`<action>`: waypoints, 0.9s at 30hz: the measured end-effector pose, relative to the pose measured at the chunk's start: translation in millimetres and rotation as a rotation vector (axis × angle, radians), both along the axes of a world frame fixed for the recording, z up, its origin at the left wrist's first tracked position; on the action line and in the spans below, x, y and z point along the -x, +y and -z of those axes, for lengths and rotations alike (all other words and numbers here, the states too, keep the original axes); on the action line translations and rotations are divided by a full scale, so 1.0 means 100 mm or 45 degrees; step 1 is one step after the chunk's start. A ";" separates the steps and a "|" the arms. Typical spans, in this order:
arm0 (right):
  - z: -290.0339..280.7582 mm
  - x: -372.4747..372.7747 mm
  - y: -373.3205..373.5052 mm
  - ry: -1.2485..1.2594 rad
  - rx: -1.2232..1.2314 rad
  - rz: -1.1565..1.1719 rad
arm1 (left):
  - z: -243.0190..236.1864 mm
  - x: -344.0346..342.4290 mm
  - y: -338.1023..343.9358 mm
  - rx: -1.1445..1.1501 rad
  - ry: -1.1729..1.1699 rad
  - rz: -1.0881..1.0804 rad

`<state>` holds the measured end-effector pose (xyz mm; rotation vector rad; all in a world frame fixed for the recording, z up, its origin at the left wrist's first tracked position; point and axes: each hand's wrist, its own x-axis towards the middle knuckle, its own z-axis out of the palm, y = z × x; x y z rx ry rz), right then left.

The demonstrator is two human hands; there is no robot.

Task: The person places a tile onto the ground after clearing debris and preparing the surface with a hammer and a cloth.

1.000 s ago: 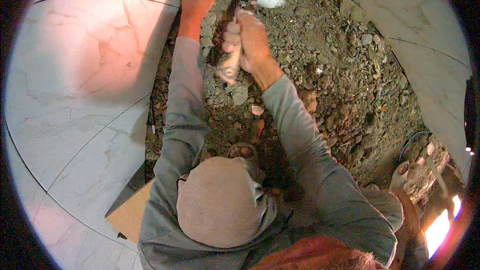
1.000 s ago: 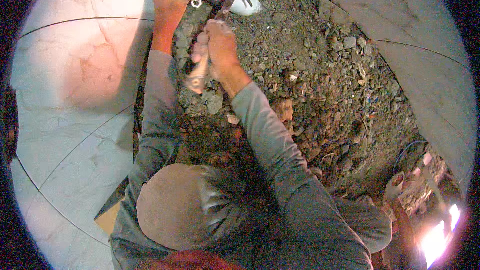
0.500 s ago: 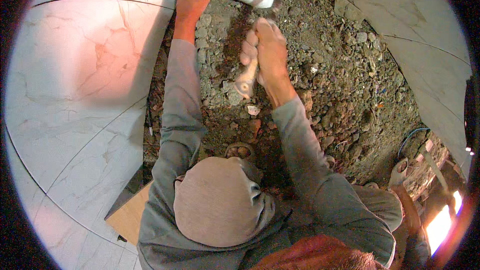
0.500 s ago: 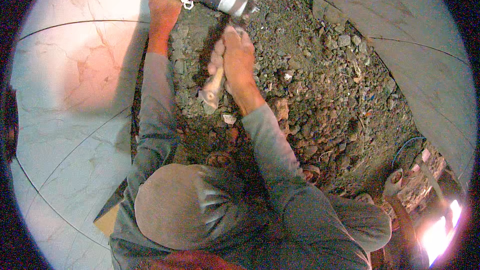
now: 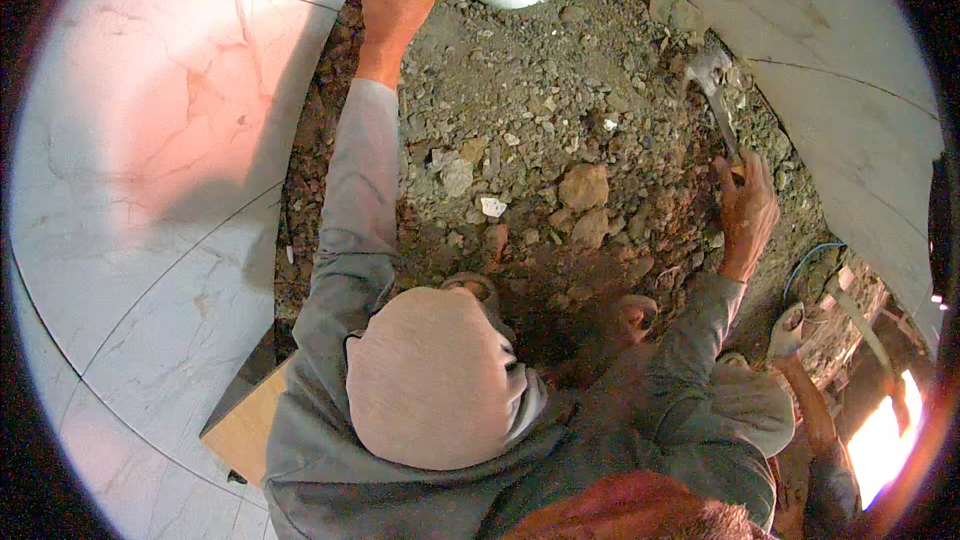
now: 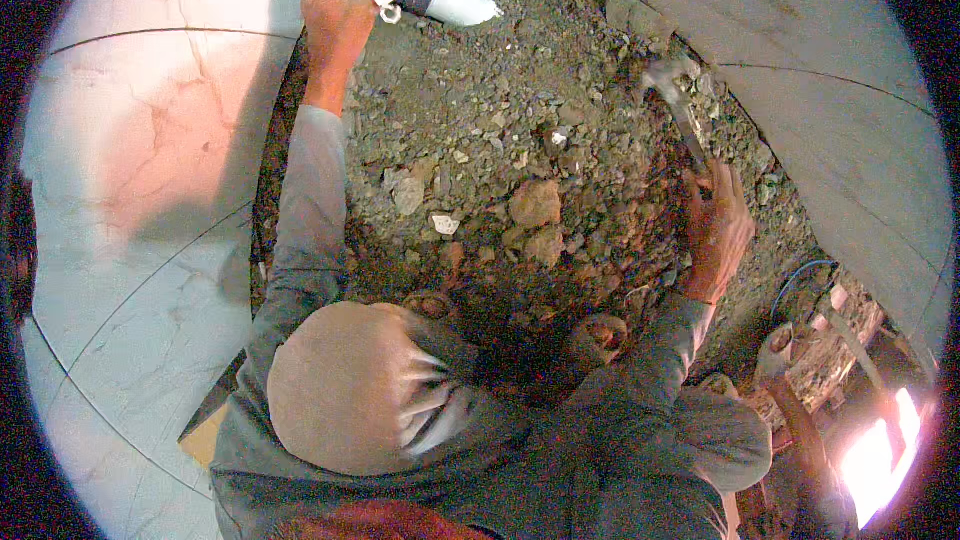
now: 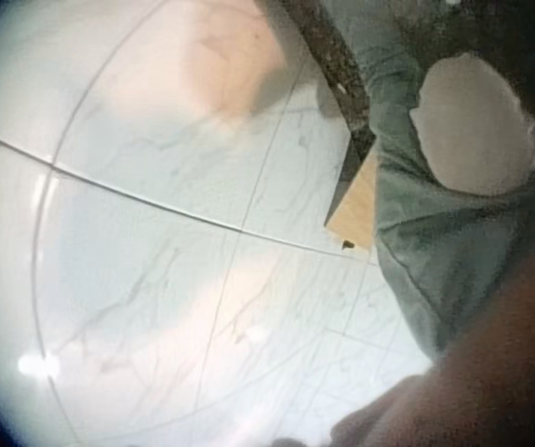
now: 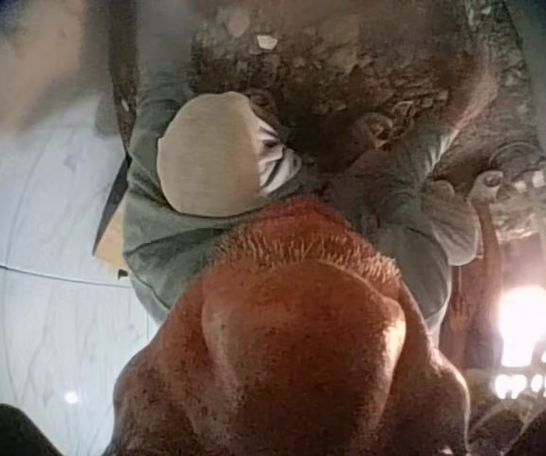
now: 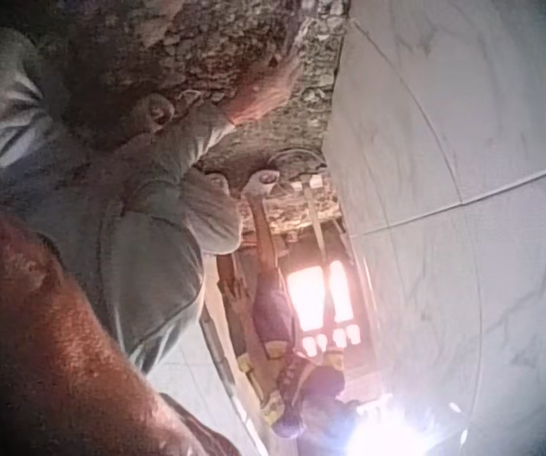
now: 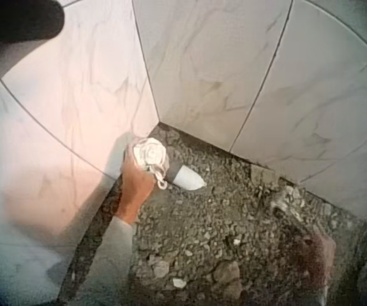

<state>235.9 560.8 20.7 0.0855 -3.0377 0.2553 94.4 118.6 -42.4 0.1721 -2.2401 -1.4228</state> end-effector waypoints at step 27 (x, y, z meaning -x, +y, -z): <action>0.63 -0.27 0.37 0.017 -0.047 0.393 | -0.04 0.06 -0.22 0.084 -0.101 0.157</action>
